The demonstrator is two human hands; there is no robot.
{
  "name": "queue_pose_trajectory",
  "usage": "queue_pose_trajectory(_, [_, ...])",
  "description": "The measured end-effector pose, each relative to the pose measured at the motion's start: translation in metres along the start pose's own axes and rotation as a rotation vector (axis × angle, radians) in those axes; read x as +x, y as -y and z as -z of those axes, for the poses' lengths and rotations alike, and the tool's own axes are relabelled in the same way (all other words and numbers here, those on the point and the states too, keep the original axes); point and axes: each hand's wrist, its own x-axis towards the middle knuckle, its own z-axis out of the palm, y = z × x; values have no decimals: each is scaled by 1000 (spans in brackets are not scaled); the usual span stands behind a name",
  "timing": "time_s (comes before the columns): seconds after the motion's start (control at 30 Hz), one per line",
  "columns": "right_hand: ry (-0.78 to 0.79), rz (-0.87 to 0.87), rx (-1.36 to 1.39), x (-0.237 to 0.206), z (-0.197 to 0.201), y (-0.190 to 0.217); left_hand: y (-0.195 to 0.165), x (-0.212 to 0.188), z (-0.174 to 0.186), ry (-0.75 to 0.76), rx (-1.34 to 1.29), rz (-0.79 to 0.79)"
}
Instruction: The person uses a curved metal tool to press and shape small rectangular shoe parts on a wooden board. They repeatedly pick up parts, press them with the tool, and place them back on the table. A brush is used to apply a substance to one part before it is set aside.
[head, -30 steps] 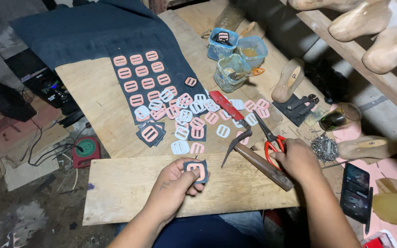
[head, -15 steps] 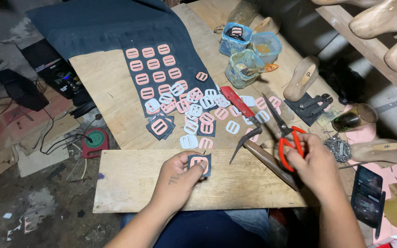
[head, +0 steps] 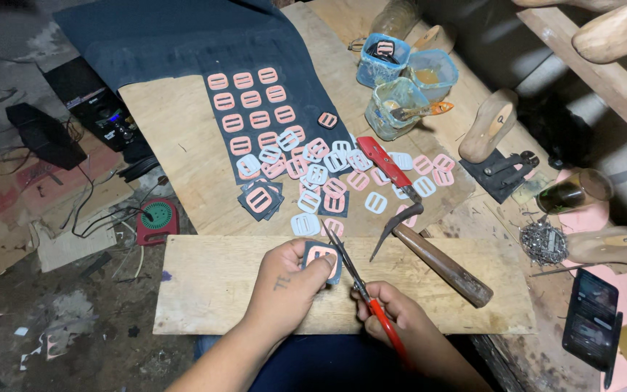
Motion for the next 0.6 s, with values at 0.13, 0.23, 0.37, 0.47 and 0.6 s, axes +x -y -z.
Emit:
queue_pose_trajectory(0.13, [36,15,118,-1,-2,3,2,0,-1,-6,46,2])
queue_pose_trajectory(0.23, [18,-5,169,0,-2,1,3,0,-2,-8,68,15])
queue_pose_trajectory(0.37, [2,-36,197,-1,1,-1,2,0,0,20,80,18])
queue_pose_trajectory(0.47, [60,-25,266,-4,6,-4,0,1,4,51,47,63])
queue_pose_trajectory(0.6, [-19,-162,235,-14,12,-15,4,1,6,117,73,73])
